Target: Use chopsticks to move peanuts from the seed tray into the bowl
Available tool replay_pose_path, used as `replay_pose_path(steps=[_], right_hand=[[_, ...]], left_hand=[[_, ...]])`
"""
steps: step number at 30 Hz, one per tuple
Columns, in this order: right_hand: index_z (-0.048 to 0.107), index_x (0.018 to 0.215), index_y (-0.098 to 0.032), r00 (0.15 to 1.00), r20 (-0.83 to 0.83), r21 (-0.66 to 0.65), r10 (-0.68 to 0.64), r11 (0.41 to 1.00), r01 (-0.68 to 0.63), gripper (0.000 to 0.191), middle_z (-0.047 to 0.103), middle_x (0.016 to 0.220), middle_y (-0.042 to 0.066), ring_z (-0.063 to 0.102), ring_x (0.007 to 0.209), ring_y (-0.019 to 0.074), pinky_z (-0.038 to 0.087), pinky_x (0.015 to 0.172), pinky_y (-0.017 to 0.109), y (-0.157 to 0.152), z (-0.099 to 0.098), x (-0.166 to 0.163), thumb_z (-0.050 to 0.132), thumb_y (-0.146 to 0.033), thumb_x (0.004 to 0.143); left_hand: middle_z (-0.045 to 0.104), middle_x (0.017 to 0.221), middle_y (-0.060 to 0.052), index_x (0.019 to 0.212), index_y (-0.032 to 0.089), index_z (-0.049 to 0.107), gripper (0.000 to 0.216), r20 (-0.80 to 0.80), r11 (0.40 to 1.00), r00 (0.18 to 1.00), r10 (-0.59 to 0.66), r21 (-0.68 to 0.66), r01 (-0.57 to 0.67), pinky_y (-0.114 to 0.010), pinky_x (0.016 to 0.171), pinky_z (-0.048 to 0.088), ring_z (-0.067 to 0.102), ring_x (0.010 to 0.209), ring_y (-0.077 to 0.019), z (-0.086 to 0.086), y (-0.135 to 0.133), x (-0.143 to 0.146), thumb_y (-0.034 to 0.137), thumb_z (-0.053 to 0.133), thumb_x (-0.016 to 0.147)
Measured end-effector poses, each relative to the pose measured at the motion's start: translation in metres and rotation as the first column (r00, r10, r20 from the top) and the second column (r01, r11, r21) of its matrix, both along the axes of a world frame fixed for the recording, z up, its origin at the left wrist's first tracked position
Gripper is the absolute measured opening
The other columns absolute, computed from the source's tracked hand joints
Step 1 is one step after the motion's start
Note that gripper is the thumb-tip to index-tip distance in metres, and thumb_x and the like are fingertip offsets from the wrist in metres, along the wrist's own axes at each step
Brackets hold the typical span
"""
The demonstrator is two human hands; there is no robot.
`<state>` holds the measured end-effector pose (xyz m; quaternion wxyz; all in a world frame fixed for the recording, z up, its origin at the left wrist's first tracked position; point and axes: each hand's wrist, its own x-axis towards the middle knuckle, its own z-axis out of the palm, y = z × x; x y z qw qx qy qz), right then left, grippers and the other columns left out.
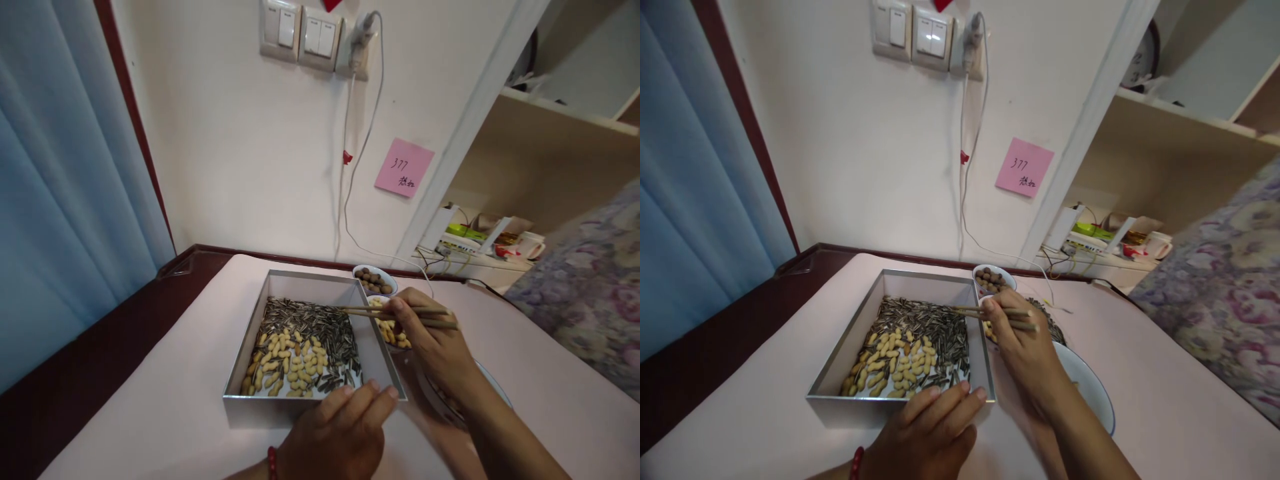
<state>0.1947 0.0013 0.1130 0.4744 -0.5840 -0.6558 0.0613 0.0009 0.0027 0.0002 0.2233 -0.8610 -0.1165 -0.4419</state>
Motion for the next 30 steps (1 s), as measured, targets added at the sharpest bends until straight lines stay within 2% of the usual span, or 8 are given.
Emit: replay_pose_path(steps=[4,7,10,14,18,22,26,30], right_hand=[[0.071,0.089,-0.025,0.995,-0.056,0.135,-0.084,0.987,0.091,0.032,0.067,0.079,0.0,0.063,0.072,0.0149,0.049,0.067,0.029,-0.029,0.017,0.017,0.053,-0.046,0.104],[0.073,0.09,-0.026,0.968,-0.078,0.276,-0.241,0.927,0.253,0.031,0.068,0.079,0.0,0.065,0.072,0.0157,0.049,0.068,0.031,-0.043,0.022,0.04,0.057,-0.05,0.102],[0.073,0.088,-0.025,0.908,-0.12,0.257,-0.402,0.87,0.42,0.039,0.071,0.084,0.002,0.066,0.069,0.0161,0.05,0.065,0.032,-0.047,0.02,0.062,0.057,-0.059,0.099],[0.073,0.086,-0.023,0.883,-0.113,0.177,-0.455,0.866,0.468,0.045,0.07,0.078,0.003,0.065,0.064,0.0166,0.05,0.061,0.032,-0.042,0.012,0.077,0.058,-0.064,0.095],[0.073,0.088,-0.024,0.902,-0.107,0.202,-0.419,0.879,0.432,0.042,0.071,0.081,0.002,0.067,0.07,0.0169,0.051,0.067,0.033,-0.038,0.011,0.068,0.058,-0.061,0.097],[0.072,0.094,-0.025,0.966,-0.088,0.209,-0.243,0.944,0.256,0.034,0.07,0.086,0.001,0.067,0.075,0.0159,0.051,0.069,0.03,-0.031,0.014,0.04,0.054,-0.052,0.103],[0.069,0.089,-0.023,0.999,0.003,0.105,-0.038,0.994,0.038,0.031,0.065,0.08,0.0,0.062,0.071,0.0144,0.048,0.065,0.028,-0.011,0.007,0.007,0.052,-0.044,0.105],[0.065,0.079,-0.022,0.996,0.077,0.022,0.053,0.998,-0.055,0.034,0.062,0.074,0.0,0.059,0.07,0.0159,0.045,0.068,0.03,0.019,-0.007,-0.008,0.052,-0.042,0.103]], left_hand=[[0.064,0.144,0.006,0.099,0.027,0.077,0.014,-0.012,1.0,1.0,-0.007,-0.021,0.007,-0.031,0.123,0.022,0.05,0.134,-0.013,0.0,0.0,-0.001,0.028,0.064,0.094],[0.065,0.144,0.007,0.095,0.028,0.077,0.012,-0.013,0.999,1.0,-0.009,-0.044,0.009,-0.032,0.125,0.019,0.051,0.134,-0.0126,-0.001,0.0,0.0,0.027,0.065,0.093],[0.065,0.143,0.007,0.096,0.028,0.078,0.014,-0.015,0.999,1.0,-0.018,-0.03,0.017,-0.034,0.127,0.015,0.052,0.133,-0.013,-0.003,0.001,0.0,0.027,0.064,0.093],[0.067,0.141,0.006,0.097,0.027,0.079,0.016,-0.001,1.0,1.0,-0.027,-0.011,0.027,-0.034,0.129,0.011,0.053,0.133,-0.013,-0.003,0.004,0.0,0.027,0.062,0.094],[0.067,0.141,0.006,0.096,0.027,0.078,0.016,-0.002,1.0,1.0,-0.029,0.002,0.029,-0.035,0.13,0.011,0.054,0.132,-0.013,-0.004,0.005,0.0,0.027,0.062,0.093],[0.067,0.141,0.006,0.097,0.028,0.079,0.016,0.022,1.0,0.999,-0.027,0.007,0.027,-0.034,0.129,0.013,0.054,0.131,-0.0128,-0.005,0.005,0.002,0.027,0.063,0.093],[0.066,0.142,0.005,0.099,0.027,0.079,0.018,0.011,0.999,0.999,-0.03,0.023,0.029,-0.034,0.129,0.012,0.054,0.13,-0.0133,-0.005,0.004,0.002,0.026,0.062,0.094],[0.064,0.145,0.004,0.103,0.026,0.08,0.021,-0.003,1.0,1.0,-0.008,0.025,0.008,-0.035,0.128,0.013,0.054,0.131,-0.0137,-0.004,0.003,0.001,0.027,0.061,0.095]])
